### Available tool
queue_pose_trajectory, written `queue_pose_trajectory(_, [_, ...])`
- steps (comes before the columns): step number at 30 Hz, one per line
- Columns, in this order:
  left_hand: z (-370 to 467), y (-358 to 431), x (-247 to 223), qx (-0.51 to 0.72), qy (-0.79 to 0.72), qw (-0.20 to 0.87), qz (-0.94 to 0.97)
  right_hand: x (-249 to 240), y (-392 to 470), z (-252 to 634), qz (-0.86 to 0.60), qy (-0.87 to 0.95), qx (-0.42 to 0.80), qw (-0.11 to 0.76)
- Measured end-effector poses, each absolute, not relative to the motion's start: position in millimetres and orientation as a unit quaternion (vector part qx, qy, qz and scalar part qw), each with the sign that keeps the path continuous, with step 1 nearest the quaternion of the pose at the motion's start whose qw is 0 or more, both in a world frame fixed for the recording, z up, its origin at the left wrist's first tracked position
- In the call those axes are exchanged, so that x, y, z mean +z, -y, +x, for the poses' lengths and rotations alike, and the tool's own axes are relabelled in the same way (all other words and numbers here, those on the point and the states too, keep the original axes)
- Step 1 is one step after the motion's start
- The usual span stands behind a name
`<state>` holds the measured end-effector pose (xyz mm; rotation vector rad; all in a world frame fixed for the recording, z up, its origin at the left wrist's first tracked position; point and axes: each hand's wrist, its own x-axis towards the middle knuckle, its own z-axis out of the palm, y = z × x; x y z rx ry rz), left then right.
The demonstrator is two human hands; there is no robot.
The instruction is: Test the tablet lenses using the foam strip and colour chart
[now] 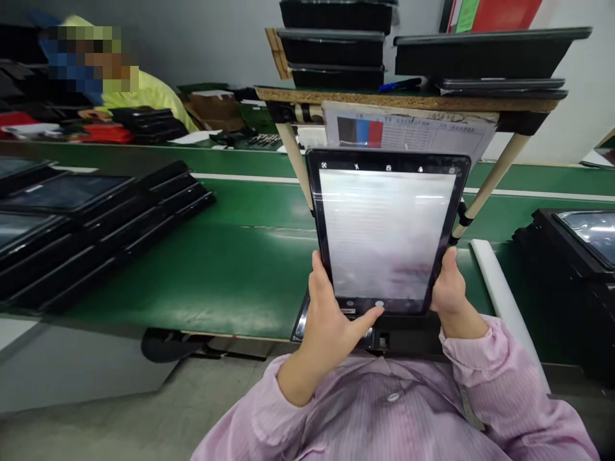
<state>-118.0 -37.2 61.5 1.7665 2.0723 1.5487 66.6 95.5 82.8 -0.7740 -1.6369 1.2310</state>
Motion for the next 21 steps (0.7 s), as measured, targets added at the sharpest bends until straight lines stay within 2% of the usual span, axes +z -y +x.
queue_pose_trajectory(4, [-120.7,35.8,61.6,0.484,-0.659,-0.023,0.576,85.7,-97.9,59.2,-0.307,0.629,0.566,0.435])
queue_pose_trajectory(11, [-114.6,32.3,54.9,0.491,-0.666,-0.034,0.560,83.4,-99.6,54.0,-0.321,0.659,0.498,0.464])
queue_pose_trajectory(21, [-112.3,33.2,57.8,0.533,-0.650,0.014,0.541,84.9,-102.9,51.1,-0.327,0.646,0.502,0.472])
